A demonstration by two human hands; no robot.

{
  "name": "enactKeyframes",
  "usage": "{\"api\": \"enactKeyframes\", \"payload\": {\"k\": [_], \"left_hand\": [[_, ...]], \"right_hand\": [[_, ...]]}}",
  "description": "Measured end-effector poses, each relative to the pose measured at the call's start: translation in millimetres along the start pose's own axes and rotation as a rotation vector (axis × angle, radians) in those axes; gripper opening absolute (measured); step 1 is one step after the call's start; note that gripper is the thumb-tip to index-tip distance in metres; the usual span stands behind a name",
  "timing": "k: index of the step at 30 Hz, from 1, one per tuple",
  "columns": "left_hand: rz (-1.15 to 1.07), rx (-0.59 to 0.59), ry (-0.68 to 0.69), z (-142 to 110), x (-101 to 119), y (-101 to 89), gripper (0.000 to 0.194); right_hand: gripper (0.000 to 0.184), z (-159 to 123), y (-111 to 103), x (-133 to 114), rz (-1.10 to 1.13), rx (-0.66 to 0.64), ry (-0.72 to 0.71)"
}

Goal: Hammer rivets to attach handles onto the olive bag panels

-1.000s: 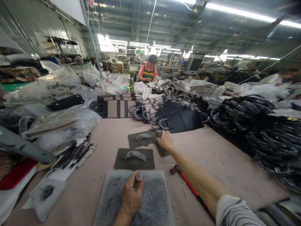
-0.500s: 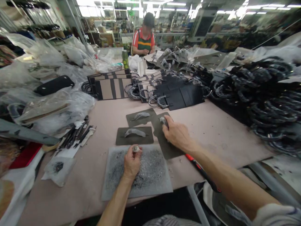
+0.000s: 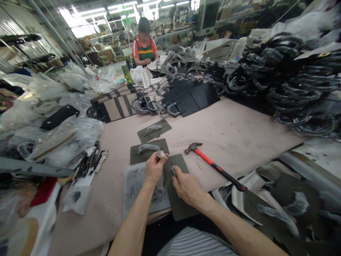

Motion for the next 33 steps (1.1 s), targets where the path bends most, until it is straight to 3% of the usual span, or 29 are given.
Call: {"api": "enactKeyframes", "payload": {"k": [3,6,25,29,31,33], "left_hand": [[0.009,-0.067,0.022,3,-5,19.3,0.022],[-0.007,-0.065,0.005,0,-18,27.5,0.021],[0.027,-0.121,0.006,-5,-11,27.6,0.02],[0.088,-0.147,0.036,-2,-10,26.9,0.016],[0.144,-0.175,0.075,-2,-10,26.5,0.013],[0.194,-0.194,0.115,-4,-11,27.1,0.013]], "right_hand": [[0.026,-3,-2,4,-0.005,-0.011,0.005],[0.025,-6,0,8,0.003,-0.022,-0.001],[0.028,-9,0,13,0.072,0.013,0.01],[0.031,-9,-1,16,0.236,0.009,-0.03],[0.035,-7,-8,25,0.401,0.057,-0.099],[0.038,-3,-20,44,0.438,0.212,-0.12]]}}
Point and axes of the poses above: each hand's wrist, its own z-axis towards the middle knuckle, its own y-axis out of the palm, x = y × z, the point moved 1 cm from there along z, towards the middle knuckle, and after that the axes turned 8 degrees about z, right-handed, at the moved point
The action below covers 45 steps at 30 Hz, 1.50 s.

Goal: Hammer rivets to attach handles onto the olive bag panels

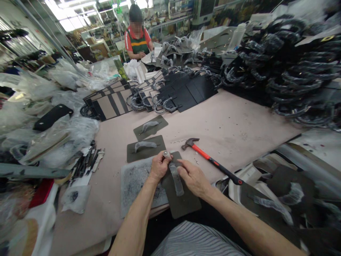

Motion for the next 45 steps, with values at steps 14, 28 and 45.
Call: {"api": "enactKeyframes", "payload": {"k": [14,28,45], "left_hand": [[0.109,0.064,0.111,-11,-3,5.9,0.011],[0.177,0.037,0.079,-13,-4,6.6,0.01],[0.118,0.043,0.093,-13,-3,6.5,0.012]], "right_hand": [[0.011,15,-73,47,0.229,-0.256,0.685],[0.023,22,-94,-68,-0.544,-0.079,-0.165],[0.035,24,-78,18,-0.597,-0.26,0.217]]}}
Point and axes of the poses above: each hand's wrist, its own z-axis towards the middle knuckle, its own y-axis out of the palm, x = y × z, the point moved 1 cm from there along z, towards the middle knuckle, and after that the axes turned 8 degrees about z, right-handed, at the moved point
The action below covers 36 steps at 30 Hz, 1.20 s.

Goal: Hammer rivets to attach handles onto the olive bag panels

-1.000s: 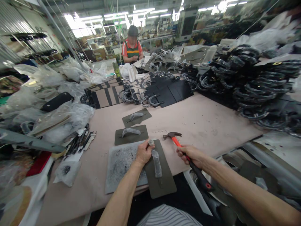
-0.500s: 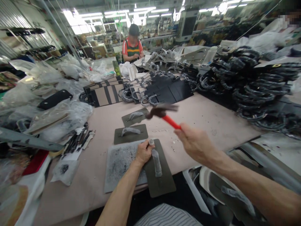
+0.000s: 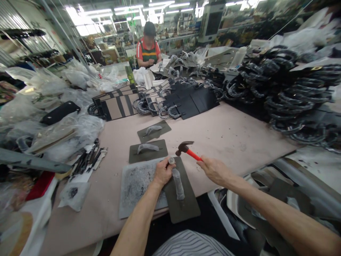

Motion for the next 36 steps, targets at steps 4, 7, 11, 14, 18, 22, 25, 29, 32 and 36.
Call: {"api": "enactKeyframes", "payload": {"k": [4,7,11,14,18,22,25,29,32,36], "left_hand": [[-0.056,-0.001,-0.004,1,-2,0.6,0.012],[-0.074,0.002,-0.011,1,-3,0.6,0.011],[-0.072,0.016,-0.034,1,-1,-0.6,0.012],[-0.124,0.036,-0.092,3,-1,1.2,0.012],[-0.314,0.209,-0.292,13,-6,2.1,0.017],[-0.475,0.446,-0.375,25,2,-24.5,0.028],[-0.438,0.611,-0.232,29,27,-65.7,0.03],[-0.277,0.691,-0.096,24,59,-104.8,0.027],[-0.17,0.587,-0.111,13,63,-99.3,0.021],[-0.149,0.479,-0.188,-2,48,-69.1,0.019]], "right_hand": [[0.036,19,26,21,0.024,-0.007,0.157],[0.038,16,36,7,-0.038,0.208,-0.008],[0.048,0,38,-41,-0.011,0.171,-0.669],[0.025,-7,51,-66,-0.094,-0.065,-0.873],[0.013,-10,72,-80,-0.236,-0.088,-0.791],[0.014,-10,55,-95,-0.32,0.106,-0.559],[0.013,-7,26,-105,-0.334,0.223,-0.346],[0.015,-5,5,-107,-0.3,0.228,-0.222],[0.012,-6,9,-101,-0.245,0.186,-0.114],[0.019,-7,21,-91,-0.071,0.173,0.039]]}}
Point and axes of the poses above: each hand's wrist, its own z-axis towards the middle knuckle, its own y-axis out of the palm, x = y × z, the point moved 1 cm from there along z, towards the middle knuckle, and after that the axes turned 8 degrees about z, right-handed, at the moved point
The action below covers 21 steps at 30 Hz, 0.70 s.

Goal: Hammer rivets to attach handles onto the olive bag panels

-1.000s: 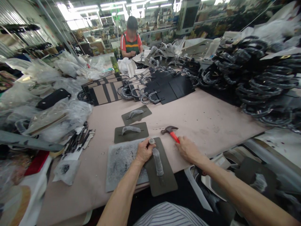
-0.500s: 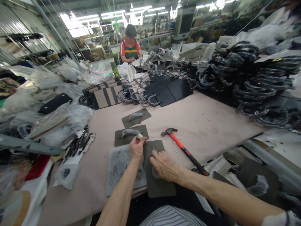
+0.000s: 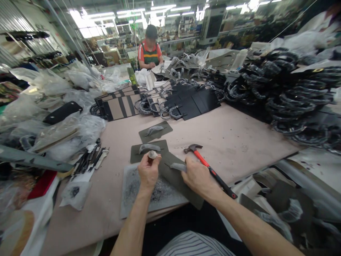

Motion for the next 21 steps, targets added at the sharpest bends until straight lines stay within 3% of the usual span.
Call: {"api": "enactKeyframes", "payload": {"k": [3,7,14,18,21], "left_hand": [[-0.04,-0.096,-0.031,-8,-13,13.0,0.018],[-0.044,-0.22,-0.024,-4,-27,30.1,0.018],[-0.185,-0.314,-0.123,-1,-61,61.6,0.029],[-0.161,-0.349,-0.139,-2,-66,65.9,0.025],[-0.158,-0.355,-0.149,-1,-66,65.8,0.023]], "right_hand": [[0.034,-3,11,3,0.2,-0.032,0.086],[0.052,-10,29,-1,0.4,-0.053,0.043],[0.041,-14,53,-1,0.481,-0.098,0.001],[0.049,-9,50,12,0.763,-0.164,-0.031],[0.046,-1,41,36,0.791,-0.008,0.006]]}}
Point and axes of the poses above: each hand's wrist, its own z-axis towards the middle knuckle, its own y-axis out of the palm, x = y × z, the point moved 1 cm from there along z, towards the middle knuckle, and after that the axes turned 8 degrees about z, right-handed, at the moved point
